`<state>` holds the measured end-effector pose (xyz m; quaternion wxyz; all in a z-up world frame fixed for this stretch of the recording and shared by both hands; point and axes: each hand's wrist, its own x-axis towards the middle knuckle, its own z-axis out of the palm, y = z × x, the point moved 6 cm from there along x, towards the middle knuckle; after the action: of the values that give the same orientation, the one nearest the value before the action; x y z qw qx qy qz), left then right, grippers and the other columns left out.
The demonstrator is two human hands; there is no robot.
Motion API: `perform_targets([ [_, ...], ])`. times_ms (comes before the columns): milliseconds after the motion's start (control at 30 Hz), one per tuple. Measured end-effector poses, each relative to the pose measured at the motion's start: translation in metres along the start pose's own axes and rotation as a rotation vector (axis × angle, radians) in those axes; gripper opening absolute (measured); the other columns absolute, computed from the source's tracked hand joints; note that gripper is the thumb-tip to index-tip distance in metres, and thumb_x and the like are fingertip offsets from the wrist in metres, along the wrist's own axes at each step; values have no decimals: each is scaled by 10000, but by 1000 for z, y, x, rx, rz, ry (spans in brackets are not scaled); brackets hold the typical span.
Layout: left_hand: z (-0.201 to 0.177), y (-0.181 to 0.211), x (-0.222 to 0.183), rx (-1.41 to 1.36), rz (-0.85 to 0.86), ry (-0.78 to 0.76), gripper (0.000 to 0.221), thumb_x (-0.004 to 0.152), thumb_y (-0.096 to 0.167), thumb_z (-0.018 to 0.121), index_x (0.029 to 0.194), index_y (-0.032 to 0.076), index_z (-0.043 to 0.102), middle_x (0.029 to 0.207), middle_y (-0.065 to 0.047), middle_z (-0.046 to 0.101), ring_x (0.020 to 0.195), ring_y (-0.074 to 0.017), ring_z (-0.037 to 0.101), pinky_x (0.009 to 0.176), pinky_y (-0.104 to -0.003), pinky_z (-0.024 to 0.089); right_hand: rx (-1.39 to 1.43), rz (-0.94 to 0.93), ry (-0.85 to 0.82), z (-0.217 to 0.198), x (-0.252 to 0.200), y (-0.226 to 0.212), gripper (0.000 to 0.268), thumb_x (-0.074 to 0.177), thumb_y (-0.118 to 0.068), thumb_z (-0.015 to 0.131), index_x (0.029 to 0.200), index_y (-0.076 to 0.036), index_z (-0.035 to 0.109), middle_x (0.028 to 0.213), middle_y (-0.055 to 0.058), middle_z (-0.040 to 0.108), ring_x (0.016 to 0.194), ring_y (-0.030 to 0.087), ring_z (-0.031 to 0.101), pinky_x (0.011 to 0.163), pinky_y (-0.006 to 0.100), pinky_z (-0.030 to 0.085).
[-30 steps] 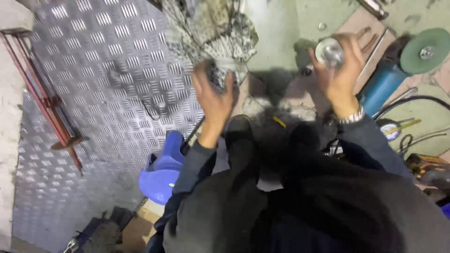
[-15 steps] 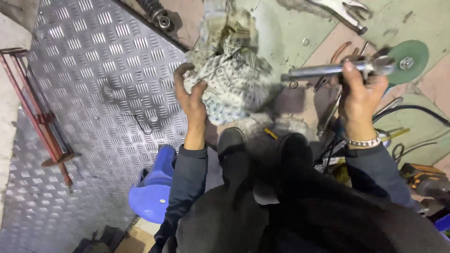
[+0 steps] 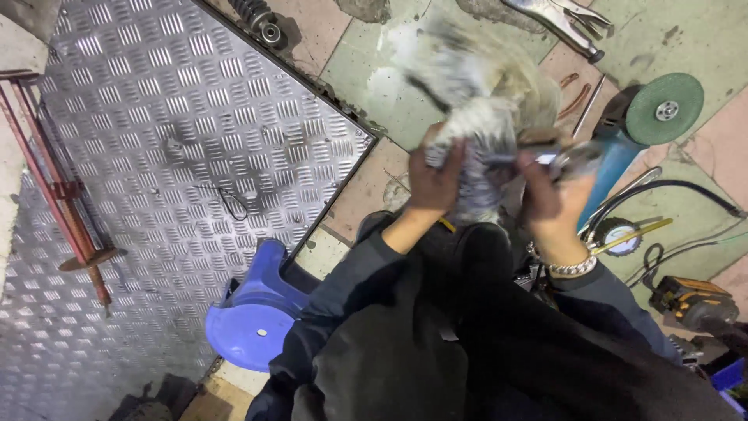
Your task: A person uses an angle grinder to modify a metal pin, cleans it, and then uses pliers to disassemble components from it in a workshop.
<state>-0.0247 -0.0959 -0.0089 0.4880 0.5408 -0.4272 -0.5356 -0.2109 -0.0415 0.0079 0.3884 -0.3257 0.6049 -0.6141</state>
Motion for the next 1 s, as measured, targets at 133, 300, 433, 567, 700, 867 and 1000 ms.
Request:
perform_targets([
  [133,-36,-47,6,-34,-27,63,167,950,201,738,805,120,718,699,-25,673,756,-78,533,695,-305,490,-297,-144,-232,48,-24,-67,314,890,-167,838,1074,14,659,1054,236,665,935,294,622,798,377,447],
  [300,-69,-130,-11,-108,-183,-234,249,1019,251,711,1075,34,819,975,-131,791,982,-139,689,898,-339,535,-342,-437,-479,51,-49,-60,404,803,-202,846,1117,25,731,1126,236,695,1031,397,712,892,428,552],
  [433,-111,-141,-6,52,-327,-321,333,1037,246,668,1266,13,729,1177,-200,740,1143,-234,679,976,-374,523,-328,-475,-593,52,-72,-81,334,902,-266,735,1116,-10,755,1146,189,722,1029,352,741,902,437,587],
  [567,-123,-75,33,279,-354,-295,467,978,306,698,1331,4,644,1293,-200,654,1241,-256,597,1047,-384,455,-362,-382,-458,9,-62,-92,296,766,-163,847,1010,-20,762,1018,173,740,918,341,749,835,443,604],
  [700,-135,-4,49,570,-379,-248,676,903,385,735,1414,-10,535,1441,-203,544,1367,-287,492,1138,-399,367,-498,-311,-247,-48,-58,-78,267,783,-149,849,992,-11,755,1016,180,721,922,366,718,848,434,564],
  [867,-73,34,54,967,-128,-374,606,824,295,753,1358,89,553,1362,-147,536,1034,-237,497,813,-351,376,-640,-214,-53,-68,-57,-94,212,986,-99,725,1063,83,649,1082,258,651,996,352,647,956,443,519],
  [1000,17,-1,24,1063,435,-567,400,791,139,874,1153,131,704,1127,-158,664,699,-167,631,432,-250,540,-635,-208,31,-84,-61,-92,259,1012,-121,720,1087,110,632,1103,276,642,1050,386,626,1000,484,512],
])
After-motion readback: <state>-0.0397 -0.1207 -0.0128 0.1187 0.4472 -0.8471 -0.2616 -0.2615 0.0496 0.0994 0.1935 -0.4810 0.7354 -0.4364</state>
